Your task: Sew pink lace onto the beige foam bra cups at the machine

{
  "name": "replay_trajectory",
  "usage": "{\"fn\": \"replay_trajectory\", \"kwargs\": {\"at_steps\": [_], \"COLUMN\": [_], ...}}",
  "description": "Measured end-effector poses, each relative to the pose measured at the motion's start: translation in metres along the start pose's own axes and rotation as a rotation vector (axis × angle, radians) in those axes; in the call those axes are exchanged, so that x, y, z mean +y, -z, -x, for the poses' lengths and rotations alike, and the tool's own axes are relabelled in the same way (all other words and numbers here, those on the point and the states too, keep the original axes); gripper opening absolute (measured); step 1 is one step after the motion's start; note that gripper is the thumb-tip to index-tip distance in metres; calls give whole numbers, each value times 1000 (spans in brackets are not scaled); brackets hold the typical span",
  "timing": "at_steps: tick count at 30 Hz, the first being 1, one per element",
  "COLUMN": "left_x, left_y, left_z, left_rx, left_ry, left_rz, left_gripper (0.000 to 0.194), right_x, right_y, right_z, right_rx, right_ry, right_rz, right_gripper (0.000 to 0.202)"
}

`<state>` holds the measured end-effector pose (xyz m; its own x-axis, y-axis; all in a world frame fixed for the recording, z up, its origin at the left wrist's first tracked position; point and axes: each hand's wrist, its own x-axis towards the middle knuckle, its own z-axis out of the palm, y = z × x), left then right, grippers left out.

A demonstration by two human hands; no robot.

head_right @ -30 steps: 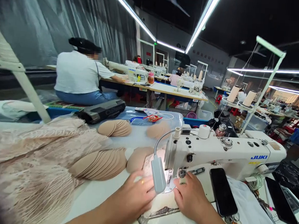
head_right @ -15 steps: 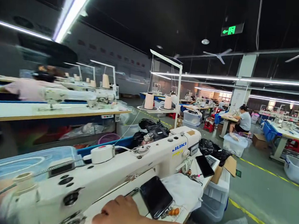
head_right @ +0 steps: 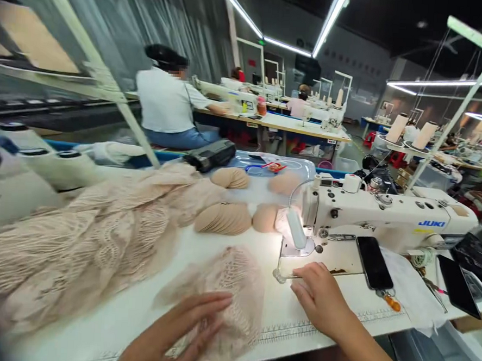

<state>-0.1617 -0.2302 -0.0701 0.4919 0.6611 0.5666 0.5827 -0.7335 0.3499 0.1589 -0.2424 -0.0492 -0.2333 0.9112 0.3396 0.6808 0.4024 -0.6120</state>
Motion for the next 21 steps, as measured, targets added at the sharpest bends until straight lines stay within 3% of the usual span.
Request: {"fn": "replay_trajectory", "kwargs": {"at_steps": [4,6,8,12,16,19,21], "left_x": [-13,-18,-19,-22,-31,-35,-34], "left_y": [17,15,14,28,43,31,22], "left_z": [-26,-34,-36,-31,-25,-25,-28], "left_rx": [156,88,-8,35,58,4,-97], "left_ry": [355,505,572,566,560,440,368], "left_rz": [-47,-9,72,192,300,266,203], "left_gripper": [38,43,39,38,42,46,42], "right_x": [-25,-39,-50,-58,-59,-69,-79], "right_y": [-16,-30,-42,-45,-29,-24,-22], "right_z": [-13,-26,-39,-50,-42,-32,-24], "right_rx": [-64,-106,-121,-5,144,192,251], "right_ry": [-73,-88,-75,-116,-254,-319,-320], "right_rz": [-101,-105,-122,-380,-855,-1148,-1250], "right_gripper": [23,37,42,10,24,32,30]}}
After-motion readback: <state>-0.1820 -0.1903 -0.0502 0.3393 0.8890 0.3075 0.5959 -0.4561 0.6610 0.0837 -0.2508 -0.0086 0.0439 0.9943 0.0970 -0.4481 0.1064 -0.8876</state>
